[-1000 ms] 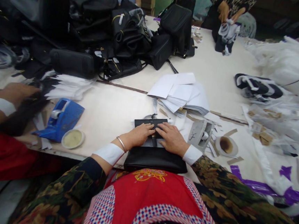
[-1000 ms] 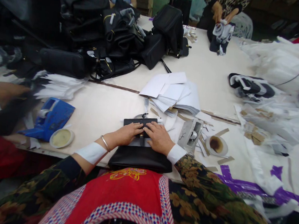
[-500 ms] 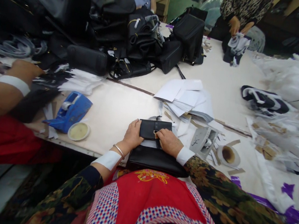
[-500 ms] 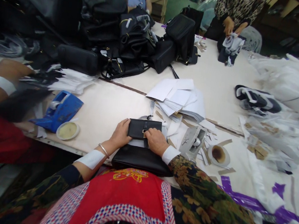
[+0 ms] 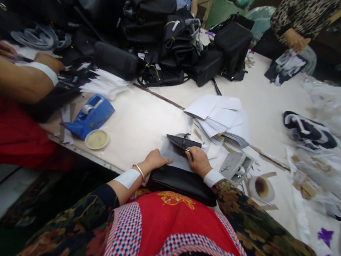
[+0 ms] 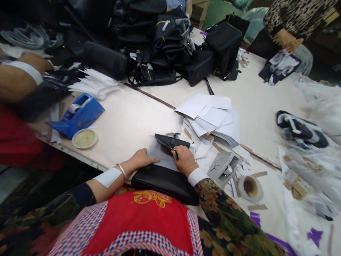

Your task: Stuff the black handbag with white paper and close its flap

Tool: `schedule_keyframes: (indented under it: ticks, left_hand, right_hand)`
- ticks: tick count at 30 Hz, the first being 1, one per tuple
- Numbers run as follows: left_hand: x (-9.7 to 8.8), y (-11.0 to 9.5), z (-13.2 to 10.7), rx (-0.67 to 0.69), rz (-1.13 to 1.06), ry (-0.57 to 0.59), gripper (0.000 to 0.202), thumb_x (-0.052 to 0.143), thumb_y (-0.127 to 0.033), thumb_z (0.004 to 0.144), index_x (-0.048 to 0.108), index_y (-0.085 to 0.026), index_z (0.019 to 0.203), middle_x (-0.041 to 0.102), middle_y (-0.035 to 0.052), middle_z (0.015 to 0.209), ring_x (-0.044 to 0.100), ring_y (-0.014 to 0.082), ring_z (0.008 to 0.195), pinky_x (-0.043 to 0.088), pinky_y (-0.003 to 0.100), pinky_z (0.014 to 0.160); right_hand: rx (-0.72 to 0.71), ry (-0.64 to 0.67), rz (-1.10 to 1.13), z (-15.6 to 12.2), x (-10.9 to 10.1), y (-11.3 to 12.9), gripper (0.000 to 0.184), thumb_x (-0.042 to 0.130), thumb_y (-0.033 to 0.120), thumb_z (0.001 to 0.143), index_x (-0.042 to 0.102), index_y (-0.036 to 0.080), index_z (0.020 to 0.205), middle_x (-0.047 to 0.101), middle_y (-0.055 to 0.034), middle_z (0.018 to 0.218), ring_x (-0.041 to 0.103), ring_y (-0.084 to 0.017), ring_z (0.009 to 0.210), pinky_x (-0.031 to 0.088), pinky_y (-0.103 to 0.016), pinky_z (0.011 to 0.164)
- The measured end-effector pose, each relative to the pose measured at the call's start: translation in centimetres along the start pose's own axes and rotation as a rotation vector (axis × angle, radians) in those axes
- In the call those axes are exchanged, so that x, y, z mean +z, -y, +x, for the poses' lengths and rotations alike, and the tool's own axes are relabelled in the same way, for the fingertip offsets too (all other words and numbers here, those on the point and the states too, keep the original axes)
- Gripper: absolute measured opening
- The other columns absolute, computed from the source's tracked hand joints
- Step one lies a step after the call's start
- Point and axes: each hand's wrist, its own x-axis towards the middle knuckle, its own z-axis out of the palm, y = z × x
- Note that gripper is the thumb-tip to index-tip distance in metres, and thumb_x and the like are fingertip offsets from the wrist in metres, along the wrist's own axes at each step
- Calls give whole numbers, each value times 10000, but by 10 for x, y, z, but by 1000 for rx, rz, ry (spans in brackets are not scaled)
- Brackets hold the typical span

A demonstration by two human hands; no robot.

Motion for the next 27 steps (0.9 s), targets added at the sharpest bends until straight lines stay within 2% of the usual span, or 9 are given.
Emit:
schedule_keyframes:
  ticks: [4,10,16,19,21,24,27]
  left_hand:
    - [1,0,0,-41,-34,42,720,786,-688,592,663,-125,1025,739,179,1053,709,316,970,564,329,745]
    - [6,-1,3,-10,-88,55,730,763,-709,614,682,-113,1027,737,182,1050,705,331,977,560,345,729]
    - [9,3,7,30,-136,85,555,793,-609,632,710,-146,926,758,125,959,719,289,892,545,322,699]
    - [11,4,8,18,-137,77,605,783,-635,625,702,-135,956,754,138,986,715,291,892,541,325,688]
    - [12,6,8,3,-124,63,663,783,-646,612,690,-111,991,744,169,1018,711,310,908,540,340,697]
    - [15,6,10,0,-111,50,706,775,-653,615,675,-98,1038,733,189,1065,706,319,945,542,341,720]
    - [16,6,12,2,-101,37,747,777,-654,607,661,-86,1078,719,208,1110,698,331,986,541,337,735]
  right_hand:
    - [-21,6,73,1,0,-6,275,415,315,1024,622,138,1058,637,-121,972,561,-235,933,465,-361,871]
    - [-101,131,130,2,-14,-13,233,488,285,992,654,150,1083,615,-100,935,565,-222,910,481,-341,832]
    - [-130,259,94,8,-29,-23,211,496,204,977,671,148,1079,610,-76,917,583,-188,875,475,-297,813]
    - [-143,307,34,9,-30,-23,208,506,183,966,673,132,1079,606,-86,928,569,-200,899,468,-302,823]
    - [-157,340,-20,7,-29,-22,231,510,131,938,664,113,1109,606,-106,955,547,-218,921,461,-319,827]
    - [-192,397,-104,1,-30,-20,359,503,6,847,636,80,1172,605,-129,990,515,-234,921,449,-335,817]
    - [-222,448,-173,-4,-30,-15,436,502,-33,796,613,66,1206,603,-137,1015,497,-243,923,444,-341,813]
